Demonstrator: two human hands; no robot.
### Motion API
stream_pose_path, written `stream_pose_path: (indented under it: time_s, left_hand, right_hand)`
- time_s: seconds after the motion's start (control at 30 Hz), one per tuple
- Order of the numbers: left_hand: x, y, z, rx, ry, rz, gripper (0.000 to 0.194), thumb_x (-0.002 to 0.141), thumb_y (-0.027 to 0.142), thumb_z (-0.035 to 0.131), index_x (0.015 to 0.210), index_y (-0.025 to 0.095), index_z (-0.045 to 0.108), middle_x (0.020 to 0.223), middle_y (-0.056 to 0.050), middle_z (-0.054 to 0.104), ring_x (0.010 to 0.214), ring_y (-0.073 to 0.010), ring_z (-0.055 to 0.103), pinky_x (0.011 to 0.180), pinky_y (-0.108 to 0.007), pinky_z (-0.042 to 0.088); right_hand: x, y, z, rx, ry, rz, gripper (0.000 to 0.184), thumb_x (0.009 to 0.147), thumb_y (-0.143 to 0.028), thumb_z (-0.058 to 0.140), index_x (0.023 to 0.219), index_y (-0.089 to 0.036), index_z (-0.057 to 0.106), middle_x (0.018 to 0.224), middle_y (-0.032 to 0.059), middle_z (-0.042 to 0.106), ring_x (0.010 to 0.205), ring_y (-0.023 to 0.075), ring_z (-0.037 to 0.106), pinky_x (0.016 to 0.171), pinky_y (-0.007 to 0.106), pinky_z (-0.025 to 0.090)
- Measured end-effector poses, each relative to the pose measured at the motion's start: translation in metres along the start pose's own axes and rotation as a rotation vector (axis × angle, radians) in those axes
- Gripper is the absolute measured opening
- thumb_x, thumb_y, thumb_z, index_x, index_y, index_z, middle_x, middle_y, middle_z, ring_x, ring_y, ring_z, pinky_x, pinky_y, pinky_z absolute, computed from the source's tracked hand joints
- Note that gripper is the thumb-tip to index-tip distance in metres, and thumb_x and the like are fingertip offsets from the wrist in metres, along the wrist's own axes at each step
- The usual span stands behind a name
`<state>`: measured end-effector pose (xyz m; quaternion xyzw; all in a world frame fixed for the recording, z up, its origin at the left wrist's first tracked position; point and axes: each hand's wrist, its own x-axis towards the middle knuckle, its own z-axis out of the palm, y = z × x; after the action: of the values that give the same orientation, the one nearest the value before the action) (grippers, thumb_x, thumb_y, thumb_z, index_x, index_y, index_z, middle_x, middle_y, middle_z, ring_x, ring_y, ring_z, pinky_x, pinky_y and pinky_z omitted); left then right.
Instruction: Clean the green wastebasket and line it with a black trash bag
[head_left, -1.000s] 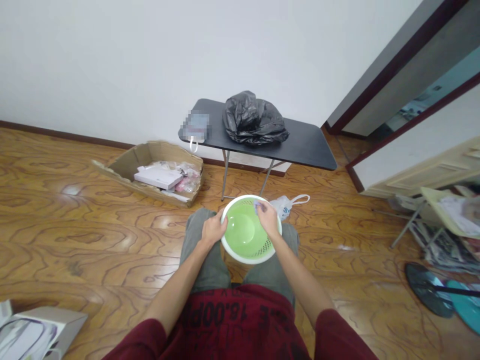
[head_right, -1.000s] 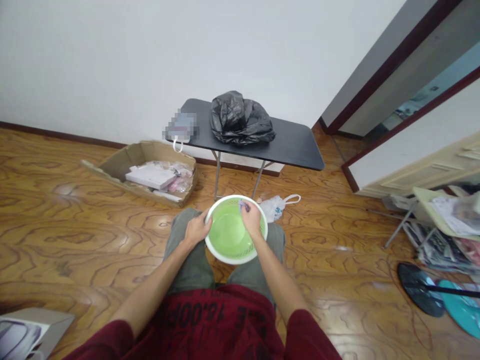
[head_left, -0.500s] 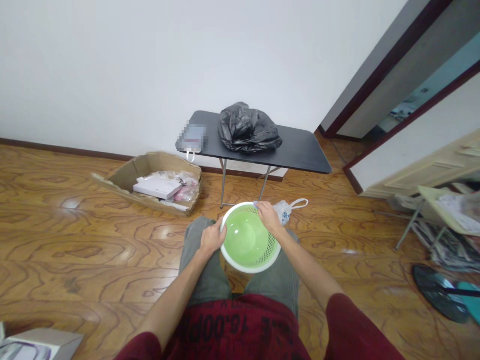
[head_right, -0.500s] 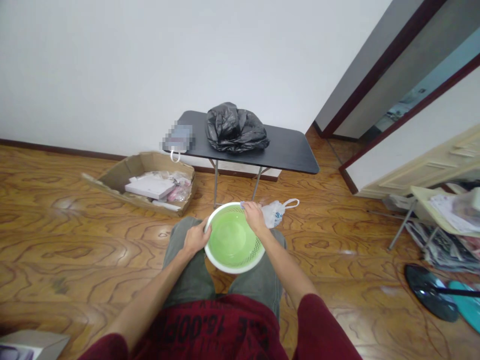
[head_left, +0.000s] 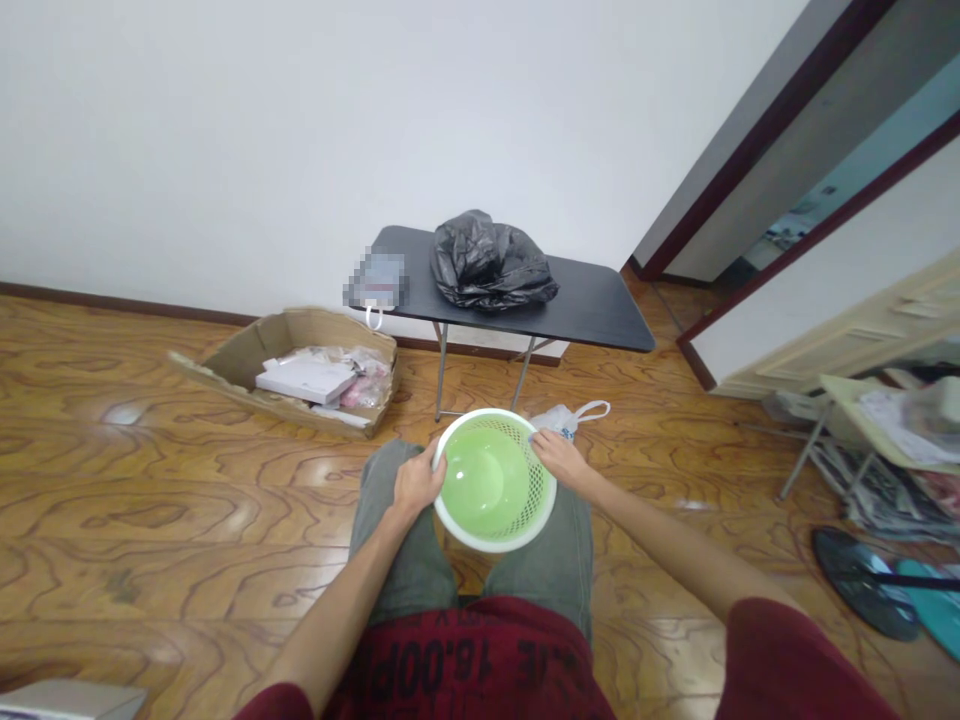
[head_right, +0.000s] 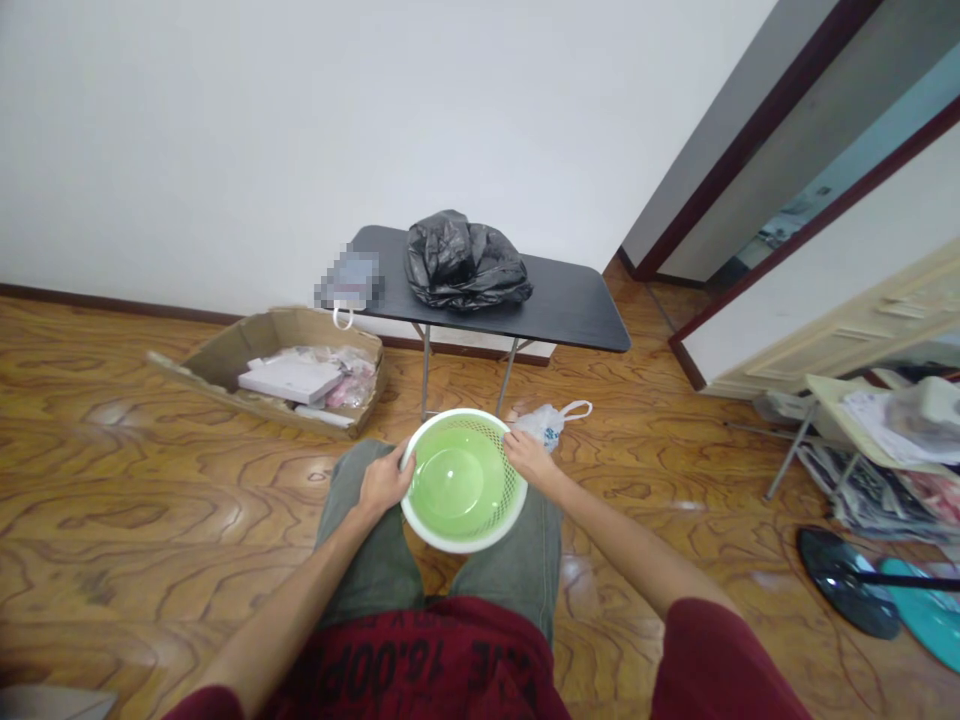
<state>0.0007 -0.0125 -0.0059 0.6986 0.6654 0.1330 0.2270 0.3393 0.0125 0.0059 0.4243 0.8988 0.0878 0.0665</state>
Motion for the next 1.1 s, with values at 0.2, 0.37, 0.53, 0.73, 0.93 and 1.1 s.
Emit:
stream_pose_path:
  time_s: [0.2,0.37,0.53,0.73,0.93,1.1]
  left_hand:
    - [0.0,-0.001,-0.001,-0.025,0.011,0.007,0.049,0.103,0.04,0.041,0.147,0.027,0.057,0.099,-0.008,0.081,0.092,-0.0249,0.077,0.082,-0.03,0.053]
    - [0.0,-0.003,-0.001,-0.021,0.015,-0.009,0.049,0.103,0.04,0.043,0.149,0.028,0.056,0.094,-0.008,0.081,0.088,-0.0246,0.077,0.082,-0.03,0.053]
    - [0.0,-0.001,-0.001,-0.025,0.011,-0.02,0.05,0.102,0.04,0.043,0.149,0.027,0.055,0.095,-0.008,0.081,0.089,-0.0243,0.077,0.081,-0.029,0.053]
    - [-0.001,0.001,-0.003,-0.036,0.017,-0.02,0.05,0.102,0.038,0.043,0.149,0.027,0.055,0.103,-0.008,0.081,0.095,-0.0238,0.076,0.085,-0.029,0.053]
    - [0.001,0.003,-0.004,-0.004,-0.005,-0.024,0.051,0.102,0.04,0.042,0.15,0.027,0.055,0.099,-0.009,0.081,0.092,-0.0261,0.077,0.083,-0.031,0.054]
    - [-0.002,0.003,-0.003,-0.006,0.009,-0.027,0.049,0.102,0.04,0.043,0.148,0.028,0.056,0.097,-0.008,0.081,0.091,-0.0252,0.077,0.082,-0.03,0.053]
  right_hand:
    - [0.013,-0.006,-0.012,0.012,-0.021,-0.019,0.022,0.093,-0.006,0.055,0.099,-0.01,0.076,0.1,0.0149,0.067,0.1,0.0253,0.057,0.084,0.035,0.051]
    - [0.049,0.001,-0.018,-0.008,-0.021,0.0,0.032,0.094,0.0,0.047,0.107,-0.012,0.073,0.103,0.014,0.066,0.097,0.0232,0.056,0.081,0.034,0.051]
    - [0.044,0.0,-0.016,0.002,0.007,0.04,0.033,0.095,0.001,0.045,0.108,-0.013,0.072,0.101,0.0133,0.066,0.095,0.023,0.056,0.081,0.034,0.05]
    - [0.002,-0.003,-0.013,0.022,-0.084,0.086,0.021,0.096,-0.009,0.054,0.097,-0.013,0.074,0.102,0.0142,0.067,0.101,0.0244,0.059,0.083,0.033,0.051]
    - [0.009,-0.001,-0.026,0.07,-0.106,0.121,0.02,0.097,-0.01,0.055,0.102,-0.011,0.075,0.107,0.0147,0.068,0.105,0.024,0.06,0.086,0.033,0.054]
    - [0.027,-0.026,-0.025,0.077,-0.162,0.122,0.022,0.087,-0.001,0.059,0.091,-0.01,0.079,0.104,0.0204,0.073,0.106,0.0275,0.065,0.083,0.034,0.056]
